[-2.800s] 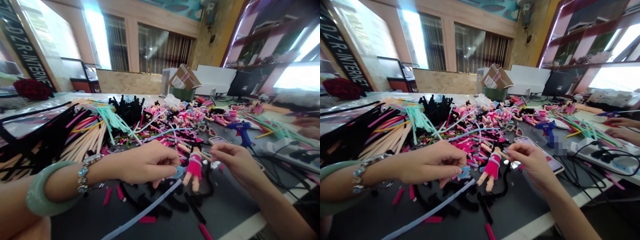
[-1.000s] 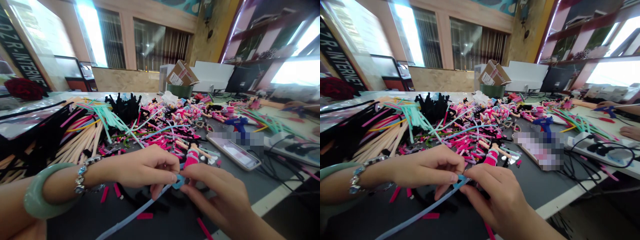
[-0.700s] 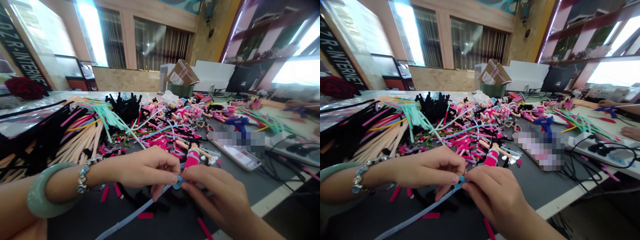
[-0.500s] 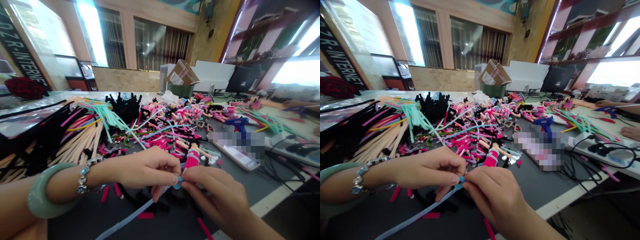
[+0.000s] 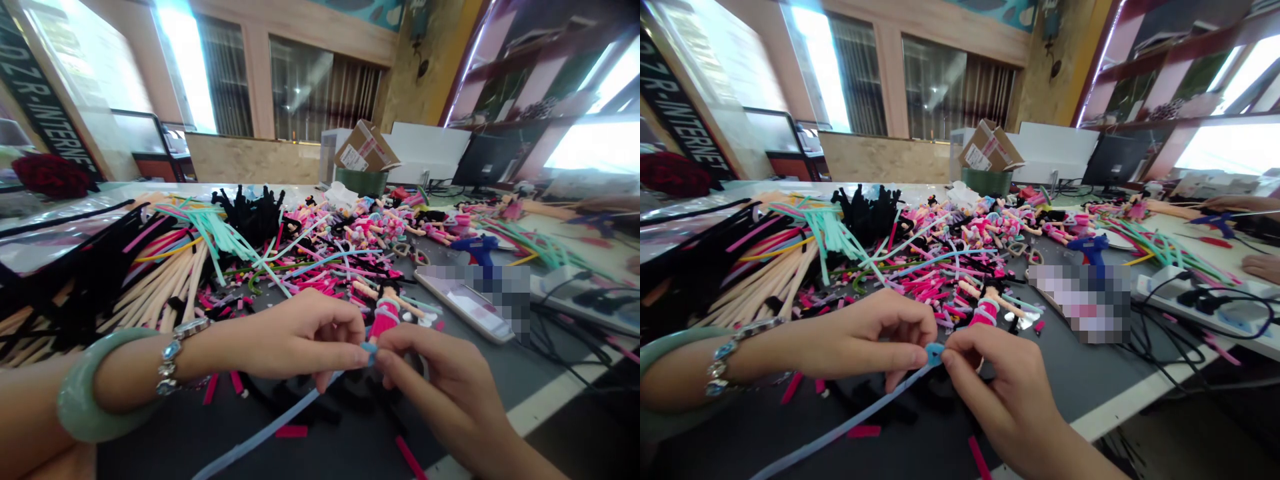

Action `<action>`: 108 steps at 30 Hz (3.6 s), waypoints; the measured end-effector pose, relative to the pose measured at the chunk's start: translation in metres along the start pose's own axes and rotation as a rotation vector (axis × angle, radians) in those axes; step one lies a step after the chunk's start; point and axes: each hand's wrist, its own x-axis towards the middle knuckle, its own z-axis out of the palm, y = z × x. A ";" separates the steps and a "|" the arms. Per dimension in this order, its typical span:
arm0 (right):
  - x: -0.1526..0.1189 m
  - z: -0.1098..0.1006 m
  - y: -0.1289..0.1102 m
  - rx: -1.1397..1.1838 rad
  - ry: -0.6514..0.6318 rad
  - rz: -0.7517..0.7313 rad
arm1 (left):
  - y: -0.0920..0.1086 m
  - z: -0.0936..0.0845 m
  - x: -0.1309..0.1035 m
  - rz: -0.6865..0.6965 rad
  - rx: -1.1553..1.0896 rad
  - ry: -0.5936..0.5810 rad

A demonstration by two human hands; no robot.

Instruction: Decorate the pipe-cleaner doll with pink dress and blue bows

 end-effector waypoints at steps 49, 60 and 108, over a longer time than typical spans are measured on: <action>-0.004 0.010 0.008 0.250 0.050 0.120 | -0.006 0.021 -0.002 0.378 0.557 0.441; -0.004 0.009 0.007 0.244 0.045 0.142 | -0.003 0.021 -0.001 0.376 0.559 0.467; -0.008 0.015 0.010 -0.105 0.230 -0.149 | -0.007 0.023 0.000 0.252 0.351 0.412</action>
